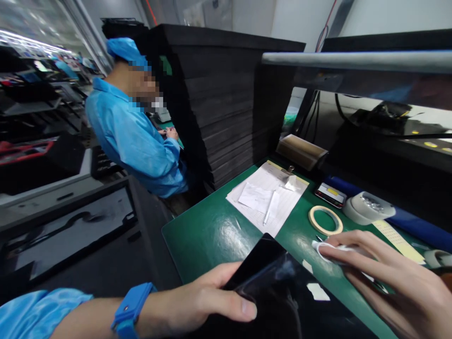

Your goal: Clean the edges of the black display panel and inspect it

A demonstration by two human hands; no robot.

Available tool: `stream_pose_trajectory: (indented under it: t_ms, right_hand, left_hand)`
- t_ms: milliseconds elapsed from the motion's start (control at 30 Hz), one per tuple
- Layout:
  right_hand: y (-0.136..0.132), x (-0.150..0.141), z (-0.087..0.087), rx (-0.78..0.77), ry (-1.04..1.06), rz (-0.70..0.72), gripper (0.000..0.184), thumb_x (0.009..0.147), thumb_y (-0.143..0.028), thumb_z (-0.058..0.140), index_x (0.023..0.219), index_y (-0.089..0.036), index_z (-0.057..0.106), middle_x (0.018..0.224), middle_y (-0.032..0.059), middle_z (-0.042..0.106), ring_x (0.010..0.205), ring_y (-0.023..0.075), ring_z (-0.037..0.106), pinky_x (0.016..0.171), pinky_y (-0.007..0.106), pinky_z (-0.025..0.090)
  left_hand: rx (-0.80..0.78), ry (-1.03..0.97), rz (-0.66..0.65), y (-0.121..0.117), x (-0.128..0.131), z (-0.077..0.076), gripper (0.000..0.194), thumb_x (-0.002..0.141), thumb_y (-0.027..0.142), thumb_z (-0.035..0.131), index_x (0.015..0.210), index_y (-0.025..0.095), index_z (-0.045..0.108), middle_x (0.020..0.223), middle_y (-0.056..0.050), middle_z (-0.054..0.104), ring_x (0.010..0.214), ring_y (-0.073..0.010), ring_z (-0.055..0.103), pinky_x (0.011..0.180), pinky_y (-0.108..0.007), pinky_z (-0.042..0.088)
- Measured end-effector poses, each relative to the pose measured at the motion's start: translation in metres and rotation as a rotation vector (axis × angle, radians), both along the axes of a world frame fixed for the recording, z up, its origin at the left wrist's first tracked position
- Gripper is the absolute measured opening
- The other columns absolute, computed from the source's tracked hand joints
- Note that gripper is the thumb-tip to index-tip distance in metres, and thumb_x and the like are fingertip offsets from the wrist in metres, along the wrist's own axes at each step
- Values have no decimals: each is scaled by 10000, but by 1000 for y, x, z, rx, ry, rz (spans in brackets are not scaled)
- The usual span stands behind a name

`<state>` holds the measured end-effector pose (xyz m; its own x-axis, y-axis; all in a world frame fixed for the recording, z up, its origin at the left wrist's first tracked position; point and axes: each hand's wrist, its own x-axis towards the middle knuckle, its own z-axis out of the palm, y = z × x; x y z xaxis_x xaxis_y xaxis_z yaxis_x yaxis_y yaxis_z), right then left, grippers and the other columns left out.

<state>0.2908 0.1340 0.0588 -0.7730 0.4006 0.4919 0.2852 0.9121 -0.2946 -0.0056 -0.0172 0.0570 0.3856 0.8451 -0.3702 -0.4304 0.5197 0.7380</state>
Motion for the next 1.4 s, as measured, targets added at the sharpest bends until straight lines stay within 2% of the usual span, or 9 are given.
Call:
stream_pose_trajectory:
  t_ms: [133,267,367,467,600,767,1067,1233,1400]
  right_hand:
    - [14,-9,-2,-209,-122,56,323,1189,-405,504,1154,-292,804,1078,70,739,882,164,763,745,213,604]
    - [13,-22,-14,-375,-268,83,355,1104,-276,477,950,-238,795,905,56,726,740,171,726,654,246,572]
    - [11,-30,-26,-419,-218,77,307,1100,-317,510,1172,-242,799,1099,72,776,945,208,778,790,276,627]
    - [12,-33,-29,-372,-34,-69,381,1165,-451,534,1460,-247,663,1371,104,718,1201,255,731,983,357,614]
    - [3,-29,-11,-300,131,-145,213,1179,-465,585,1255,-293,685,1158,32,729,995,190,729,833,270,583]
    - [-22,-30,8,-309,19,118,99,1201,-391,587,1216,-303,631,1135,-13,672,1015,115,685,866,169,537]
    - [-30,-37,-10,-221,-88,54,271,1217,-260,485,992,-221,630,1001,32,606,838,156,571,727,284,422]
    - [-27,-28,-22,-427,-135,84,322,1197,-326,423,973,-252,643,956,52,636,795,195,614,677,278,491]
    - [-30,-26,-15,-584,-185,38,274,1198,-343,400,1034,-263,604,1021,65,633,853,223,617,748,326,532]
  left_hand:
    - [-89,-5,75,-4,3,-9,435,720,526,965,1026,224,898,896,-3,809,932,-197,698,905,-273,503]
    - [-72,-41,100,-6,6,-23,418,880,547,872,1175,253,894,1027,-43,875,1007,-229,792,980,-301,542]
    - [-20,-74,89,-5,7,-25,378,944,491,827,1250,275,877,1067,-49,889,1105,-267,810,1031,-332,549]
    - [-10,-80,95,-4,6,-25,376,941,504,829,1227,268,887,1047,-50,894,1108,-289,816,1017,-348,560]
    - [-77,-16,113,-6,6,-29,453,901,554,854,1225,238,882,1054,-57,894,1065,-291,818,965,-342,562]
    - [-84,41,124,-2,7,-24,501,882,569,865,1252,231,869,1104,-69,889,1133,-312,804,1053,-373,550]
    - [-32,53,73,1,7,-15,468,932,547,807,1248,207,870,1149,-96,883,1167,-347,802,1167,-462,516]
    - [-15,85,57,-1,5,-17,421,984,497,752,1269,206,860,1177,-91,879,1191,-340,789,1188,-472,501]
    - [-57,106,57,-3,4,-16,463,950,519,778,1269,193,853,1183,-95,870,1204,-342,770,1186,-460,485]
